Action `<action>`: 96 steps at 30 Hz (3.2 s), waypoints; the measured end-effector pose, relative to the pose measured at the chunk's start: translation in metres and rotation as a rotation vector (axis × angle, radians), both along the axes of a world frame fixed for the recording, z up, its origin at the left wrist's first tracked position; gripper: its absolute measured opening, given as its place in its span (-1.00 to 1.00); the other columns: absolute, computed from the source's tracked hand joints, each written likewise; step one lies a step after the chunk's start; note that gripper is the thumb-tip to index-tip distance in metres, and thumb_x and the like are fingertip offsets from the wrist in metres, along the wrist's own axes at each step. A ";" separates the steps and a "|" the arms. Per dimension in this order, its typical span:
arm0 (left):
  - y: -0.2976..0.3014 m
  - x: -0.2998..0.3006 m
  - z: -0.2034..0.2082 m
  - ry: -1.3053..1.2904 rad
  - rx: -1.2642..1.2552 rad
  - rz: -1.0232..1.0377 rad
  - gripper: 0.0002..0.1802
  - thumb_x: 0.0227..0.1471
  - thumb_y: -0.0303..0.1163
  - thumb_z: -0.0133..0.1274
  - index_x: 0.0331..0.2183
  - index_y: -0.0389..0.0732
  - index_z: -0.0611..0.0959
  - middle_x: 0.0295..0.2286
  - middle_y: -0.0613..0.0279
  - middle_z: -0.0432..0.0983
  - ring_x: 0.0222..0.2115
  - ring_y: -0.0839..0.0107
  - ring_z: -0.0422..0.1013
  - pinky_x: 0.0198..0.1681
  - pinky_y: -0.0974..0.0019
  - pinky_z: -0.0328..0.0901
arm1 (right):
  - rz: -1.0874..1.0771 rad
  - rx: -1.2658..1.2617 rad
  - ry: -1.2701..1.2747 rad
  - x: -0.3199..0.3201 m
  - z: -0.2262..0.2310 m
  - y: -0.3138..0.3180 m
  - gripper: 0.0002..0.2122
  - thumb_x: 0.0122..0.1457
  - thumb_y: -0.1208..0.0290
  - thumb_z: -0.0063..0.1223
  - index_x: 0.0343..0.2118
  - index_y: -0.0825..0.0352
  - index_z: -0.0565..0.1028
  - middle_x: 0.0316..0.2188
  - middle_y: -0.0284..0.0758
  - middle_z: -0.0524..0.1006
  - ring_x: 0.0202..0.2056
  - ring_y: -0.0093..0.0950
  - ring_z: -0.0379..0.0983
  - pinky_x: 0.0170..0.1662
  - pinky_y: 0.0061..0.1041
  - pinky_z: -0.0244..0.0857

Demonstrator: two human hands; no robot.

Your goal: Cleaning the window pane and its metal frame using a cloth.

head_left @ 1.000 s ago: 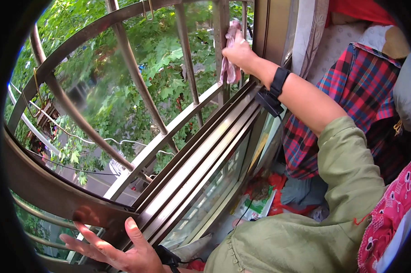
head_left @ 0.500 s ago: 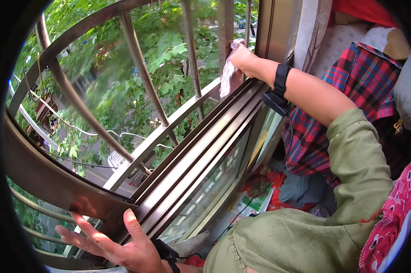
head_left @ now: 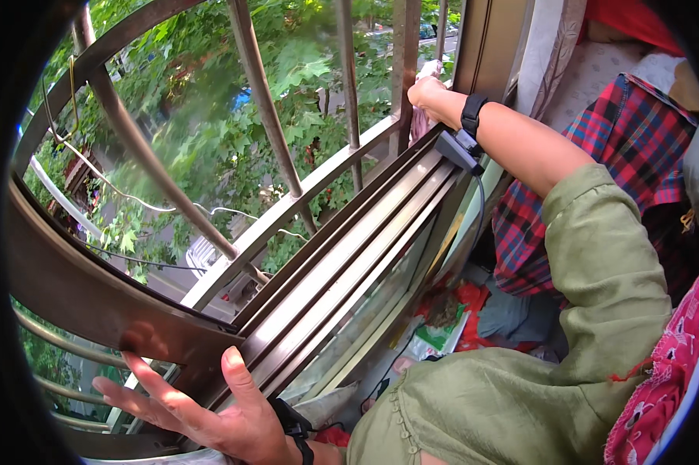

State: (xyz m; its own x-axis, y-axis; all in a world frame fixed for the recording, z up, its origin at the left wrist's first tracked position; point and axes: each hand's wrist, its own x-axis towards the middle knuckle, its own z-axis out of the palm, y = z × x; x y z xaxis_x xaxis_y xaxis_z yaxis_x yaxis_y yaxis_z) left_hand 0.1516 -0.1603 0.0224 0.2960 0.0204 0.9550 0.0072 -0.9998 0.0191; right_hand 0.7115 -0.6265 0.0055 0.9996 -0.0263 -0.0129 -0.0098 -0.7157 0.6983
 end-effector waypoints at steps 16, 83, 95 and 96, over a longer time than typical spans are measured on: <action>0.008 -0.002 -0.003 0.024 0.014 0.025 -0.19 -0.06 -0.39 0.26 0.20 -0.25 0.29 0.19 0.09 0.22 0.26 -0.12 -0.04 0.29 -0.19 -0.10 | 0.182 -0.069 0.214 -0.143 0.035 0.126 -0.85 -0.28 0.29 0.34 -0.56 0.00 0.59 -0.46 -0.42 0.55 -0.38 -0.49 0.43 -0.31 -0.55 0.33; -0.050 0.029 0.022 0.028 -0.075 0.162 -0.12 0.00 -0.39 0.22 0.28 -0.05 0.16 0.29 -0.18 -0.17 0.31 -0.06 -0.19 0.28 -0.08 -0.10 | 1.117 0.717 -0.718 -0.326 0.086 0.061 -0.67 -0.08 0.61 0.12 -0.17 0.28 0.47 -0.46 -0.22 0.45 -0.32 -0.21 0.46 -0.21 -0.30 0.39; -0.041 0.021 0.017 0.117 0.127 0.165 0.12 -0.16 -0.25 0.39 0.27 -0.32 0.07 0.30 0.02 -0.09 0.32 -0.10 -0.33 0.29 -0.28 -0.26 | 1.072 0.585 -0.699 -0.338 0.063 0.061 -0.70 -0.09 0.55 0.06 -0.21 0.34 0.54 -0.30 -0.23 0.47 -0.31 -0.30 0.42 -0.18 -0.39 0.37; -0.041 0.022 0.017 0.118 0.130 0.164 0.12 -0.16 -0.25 0.39 0.27 -0.32 0.07 0.30 0.02 -0.09 0.32 -0.10 -0.33 0.29 -0.28 -0.26 | 1.077 0.564 -0.713 -0.339 0.070 0.061 -0.71 -0.08 0.56 0.05 -0.21 0.37 0.51 -0.32 -0.22 0.47 -0.32 -0.27 0.41 -0.20 -0.39 0.36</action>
